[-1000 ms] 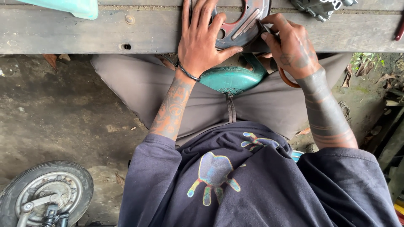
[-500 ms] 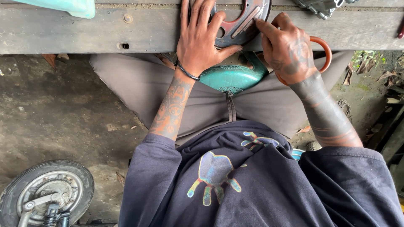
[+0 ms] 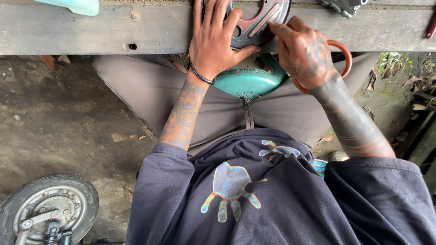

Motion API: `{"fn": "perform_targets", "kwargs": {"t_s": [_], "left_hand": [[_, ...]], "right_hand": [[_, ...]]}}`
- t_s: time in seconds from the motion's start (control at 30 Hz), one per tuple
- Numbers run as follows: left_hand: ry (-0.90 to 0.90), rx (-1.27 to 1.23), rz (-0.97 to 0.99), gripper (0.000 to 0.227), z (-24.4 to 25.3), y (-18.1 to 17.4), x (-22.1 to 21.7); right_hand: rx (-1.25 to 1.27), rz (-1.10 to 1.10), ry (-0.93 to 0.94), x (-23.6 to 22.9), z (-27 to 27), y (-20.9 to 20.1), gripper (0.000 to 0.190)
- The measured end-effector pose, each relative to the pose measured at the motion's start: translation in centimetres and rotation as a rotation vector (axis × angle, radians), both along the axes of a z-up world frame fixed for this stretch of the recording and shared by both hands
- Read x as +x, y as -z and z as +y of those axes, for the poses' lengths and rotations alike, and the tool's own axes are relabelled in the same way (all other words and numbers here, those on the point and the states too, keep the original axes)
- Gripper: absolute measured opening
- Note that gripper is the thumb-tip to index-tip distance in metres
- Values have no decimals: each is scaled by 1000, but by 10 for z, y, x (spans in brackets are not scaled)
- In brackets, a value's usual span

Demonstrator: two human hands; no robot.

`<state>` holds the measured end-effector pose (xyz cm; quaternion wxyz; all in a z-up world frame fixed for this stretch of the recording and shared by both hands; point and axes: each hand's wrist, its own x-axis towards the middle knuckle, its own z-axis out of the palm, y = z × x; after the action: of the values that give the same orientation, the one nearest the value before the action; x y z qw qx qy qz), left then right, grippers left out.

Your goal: The person uses orange-handled scissors to cut a circular gasket placed on a wooden workbench. They hold the gasket steady with their left hand while trimming the edges with their right hand.

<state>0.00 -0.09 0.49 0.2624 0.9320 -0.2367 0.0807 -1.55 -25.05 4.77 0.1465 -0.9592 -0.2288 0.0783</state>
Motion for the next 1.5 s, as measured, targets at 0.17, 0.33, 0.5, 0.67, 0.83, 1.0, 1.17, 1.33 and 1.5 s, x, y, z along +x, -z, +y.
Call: {"fn": "perform_targets", "kwargs": {"t_s": [0.17,0.33,0.5,0.67,0.83,1.0,1.17,1.33,1.5], "left_hand": [[6,-3,-15,78,0,2,1],[24,-31,15,73,0,-1,2],[21,-20,-9,74,0,-2,2],[31,-28,-6,75,0,-2,2],[42,-60,-46,70,0,-2,3],[26,-47,-41,74,0,-5,2],[32,-53,-29,75,-2,0,3],[28,-56,-84,76,-1,0,4],[26,-37,-56,74,0,1,3]], "right_hand": [[98,9,17,8,-5,0,33],[167,114,39,4,4,-7,32],[149,71,58,2,2,2,33],[194,42,60,12,-4,-3,32],[179,132,12,6,2,2,34],[174,61,49,16,-5,3,29],[295,208,64,20,-3,-14,34],[355,183,97,20,-11,-3,29],[402,348,166,22,-10,-4,20]]}}
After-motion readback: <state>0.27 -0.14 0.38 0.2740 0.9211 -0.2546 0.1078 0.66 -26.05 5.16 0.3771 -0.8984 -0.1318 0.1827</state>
